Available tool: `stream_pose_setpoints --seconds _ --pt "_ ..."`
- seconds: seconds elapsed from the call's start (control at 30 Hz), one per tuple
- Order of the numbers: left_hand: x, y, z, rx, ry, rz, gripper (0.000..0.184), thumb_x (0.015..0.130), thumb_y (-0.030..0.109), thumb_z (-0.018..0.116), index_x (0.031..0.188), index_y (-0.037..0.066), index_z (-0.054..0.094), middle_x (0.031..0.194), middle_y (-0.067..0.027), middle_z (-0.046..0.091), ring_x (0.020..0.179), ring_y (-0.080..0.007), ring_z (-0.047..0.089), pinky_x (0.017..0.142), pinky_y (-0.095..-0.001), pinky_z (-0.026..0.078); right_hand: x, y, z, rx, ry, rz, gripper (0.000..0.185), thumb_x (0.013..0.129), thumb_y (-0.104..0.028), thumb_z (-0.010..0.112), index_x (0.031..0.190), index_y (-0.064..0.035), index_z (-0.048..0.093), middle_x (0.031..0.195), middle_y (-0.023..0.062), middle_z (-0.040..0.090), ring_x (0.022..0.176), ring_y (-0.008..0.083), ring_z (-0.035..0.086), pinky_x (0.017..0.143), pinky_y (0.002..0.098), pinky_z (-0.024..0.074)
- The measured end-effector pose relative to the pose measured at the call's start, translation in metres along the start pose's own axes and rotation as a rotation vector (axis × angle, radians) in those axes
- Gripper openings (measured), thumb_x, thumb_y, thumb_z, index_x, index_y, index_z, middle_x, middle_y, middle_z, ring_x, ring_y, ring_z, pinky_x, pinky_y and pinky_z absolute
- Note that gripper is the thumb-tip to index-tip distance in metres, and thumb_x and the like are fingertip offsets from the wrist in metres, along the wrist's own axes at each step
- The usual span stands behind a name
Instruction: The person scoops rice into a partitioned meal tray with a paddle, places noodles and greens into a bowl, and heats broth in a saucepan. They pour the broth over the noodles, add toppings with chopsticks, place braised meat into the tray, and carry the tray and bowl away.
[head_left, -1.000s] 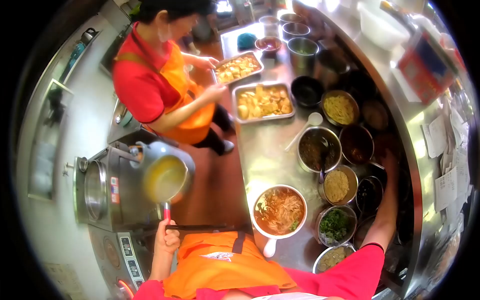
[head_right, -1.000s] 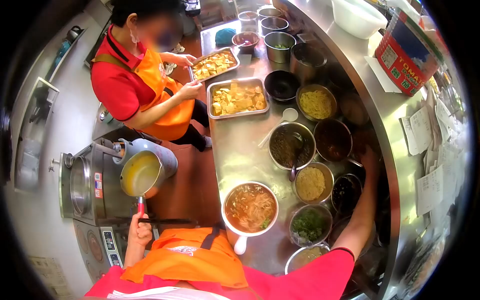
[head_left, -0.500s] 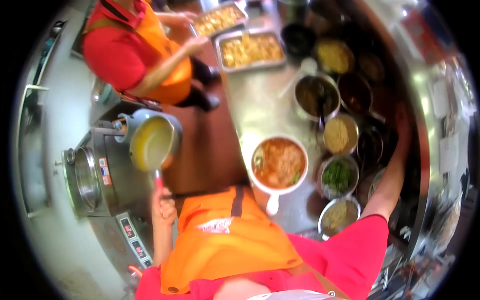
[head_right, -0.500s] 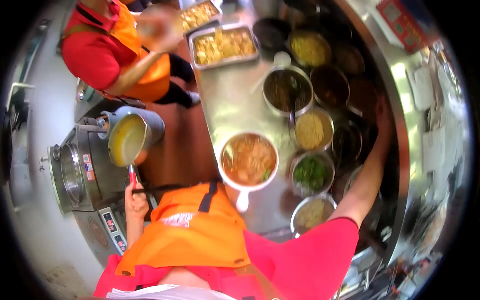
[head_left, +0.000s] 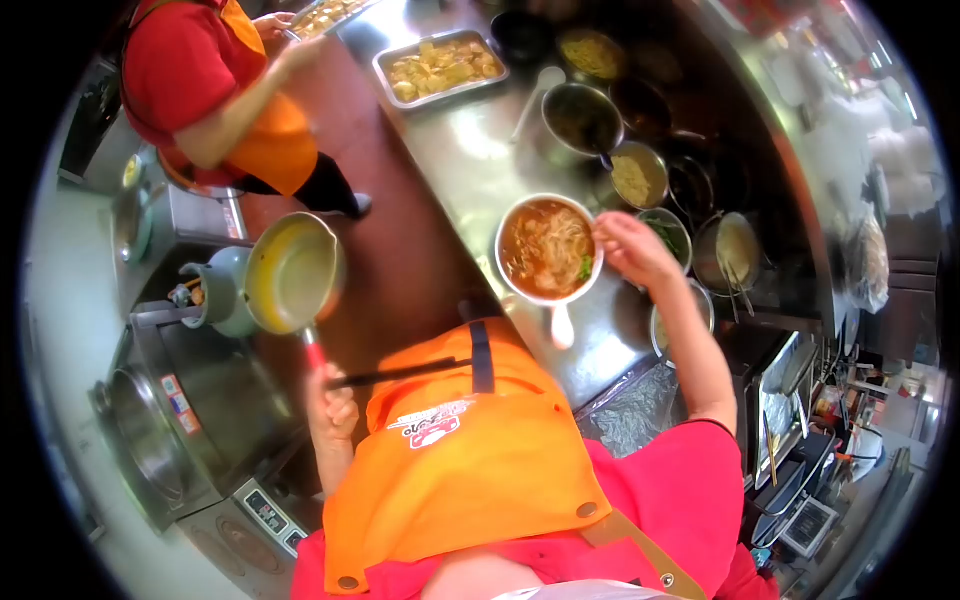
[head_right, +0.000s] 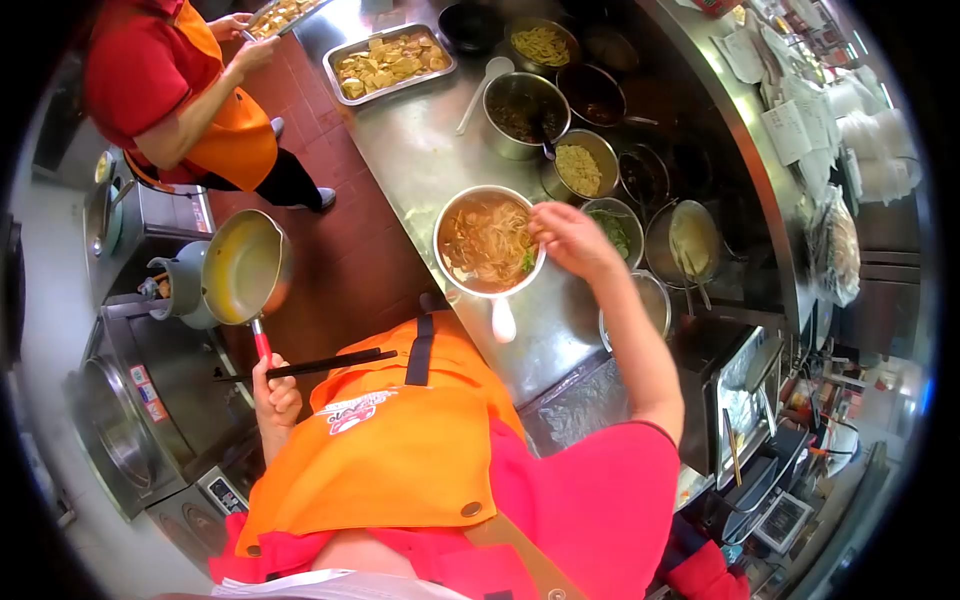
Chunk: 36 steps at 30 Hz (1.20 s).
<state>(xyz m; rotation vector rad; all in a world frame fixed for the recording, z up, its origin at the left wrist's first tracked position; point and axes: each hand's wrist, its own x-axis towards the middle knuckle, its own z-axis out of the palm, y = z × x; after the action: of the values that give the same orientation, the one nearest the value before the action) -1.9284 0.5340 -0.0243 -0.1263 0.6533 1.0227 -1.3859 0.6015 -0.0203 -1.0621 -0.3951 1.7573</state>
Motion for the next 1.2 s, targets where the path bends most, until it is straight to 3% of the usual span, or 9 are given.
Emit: stream_pose_setpoints --seconds 0.07,0.17,0.3,0.57,0.73,0.9,0.97,1.1,1.2 --pt "-0.001 0.004 0.001 0.021 0.0 -0.005 0.02 0.097 0.023 0.048 0.088 0.006 0.052 0.065 -0.0025 0.052 0.038 -0.005 0.038 0.027 -0.0184 0.029 0.015 0.025 0.004 -0.218 0.095 0.026 0.018 0.09 -0.011 0.06 0.105 -0.0003 0.059 0.081 0.0052 0.061 0.064 0.0069 0.053 0.054 0.0172 0.0432" --pt "-0.002 0.005 -0.01 0.041 0.018 -0.04 0.02 0.096 0.022 0.048 0.085 0.006 0.053 0.064 -0.0025 0.052 0.037 -0.0045 0.038 0.027 -0.0178 0.028 0.02 0.036 0.01 -0.928 0.176 -0.094 0.021 0.089 -0.012 0.06 0.107 0.0 0.06 0.079 0.0051 0.062 0.064 0.0076 0.055 0.054 0.0218 0.0437" --pt "-0.001 0.003 -0.008 0.087 0.029 -0.037 0.02 0.095 0.02 0.049 0.082 0.007 0.053 0.062 -0.0024 0.053 0.036 -0.0041 0.038 0.026 -0.0174 0.028 0.016 0.037 0.015 -1.376 0.203 -0.518 0.024 0.089 -0.012 0.058 0.111 -0.0045 0.06 0.074 0.0061 0.061 0.062 0.0108 0.056 0.058 0.0265 0.0458" --pt "0.005 0.003 -0.002 0.108 0.05 -0.074 0.019 0.095 0.018 0.049 0.08 0.007 0.053 0.06 -0.001 0.051 0.035 -0.0041 0.037 0.025 -0.0175 0.028 -0.004 0.025 0.01 -0.794 0.357 -0.289 0.017 0.092 -0.016 0.056 0.098 -0.0016 0.063 0.074 -0.0012 0.059 0.063 0.0055 0.052 0.056 0.02 0.0432" --pt "0.023 0.001 0.01 0.101 0.032 -0.102 0.021 0.096 0.02 0.048 0.08 0.007 0.053 0.059 -0.0005 0.05 0.035 -0.0043 0.036 0.025 -0.0176 0.027 -0.007 0.044 -0.008 -0.613 0.341 -0.384 0.013 0.091 -0.011 0.056 0.096 -0.0009 0.063 0.075 -0.0002 0.06 0.063 0.0061 0.052 0.058 0.02 0.0436" --pt "0.038 0.01 0.006 0.082 -0.018 -0.172 0.023 0.097 0.023 0.046 0.087 0.005 0.057 0.059 0.0005 0.049 0.036 -0.0055 0.036 0.026 -0.0191 0.028 0.018 0.053 0.008 -0.953 0.407 -0.612 0.017 0.085 -0.009 0.061 0.101 -0.0049 0.065 0.092 0.0053 0.067 0.085 0.015 0.062 0.076 0.027 0.0481" --pt "0.041 0.012 0.013 0.079 -0.046 -0.194 0.026 0.097 0.025 0.046 0.088 0.004 0.059 0.058 0.0007 0.048 0.037 -0.0061 0.037 0.029 -0.0197 0.03 0.023 0.048 0.016 -0.979 0.357 -0.567 0.018 0.084 -0.009 0.062 0.101 -0.0037 0.064 0.101 0.0083 0.067 0.094 0.0186 0.062 0.083 0.029 0.0471" --pt "0.037 0.013 0.013 0.054 -0.028 -0.183 0.027 0.097 0.025 0.045 0.088 0.003 0.059 0.058 0.0004 0.049 0.037 -0.0069 0.038 0.03 -0.0202 0.031 0.003 0.03 0.009 -0.93 0.507 -0.727 0.019 0.083 -0.008 0.062 0.101 -0.0051 0.065 0.098 0.0102 0.067 0.092 0.0186 0.063 0.082 0.0293 0.0477" --pt "0.039 0.012 0.017 0.037 0.009 -0.171 0.027 0.097 0.025 0.045 0.089 0.003 0.059 0.059 -0.0003 0.05 0.038 -0.0075 0.039 0.03 -0.0202 0.031 -0.015 0.008 -0.057 -1.101 0.685 -0.642 0.019 0.081 -0.011 0.062 0.099 -0.0074 0.065 0.096 0.0084 0.067 0.088 0.0247 0.064 0.077 0.0337 0.0497"
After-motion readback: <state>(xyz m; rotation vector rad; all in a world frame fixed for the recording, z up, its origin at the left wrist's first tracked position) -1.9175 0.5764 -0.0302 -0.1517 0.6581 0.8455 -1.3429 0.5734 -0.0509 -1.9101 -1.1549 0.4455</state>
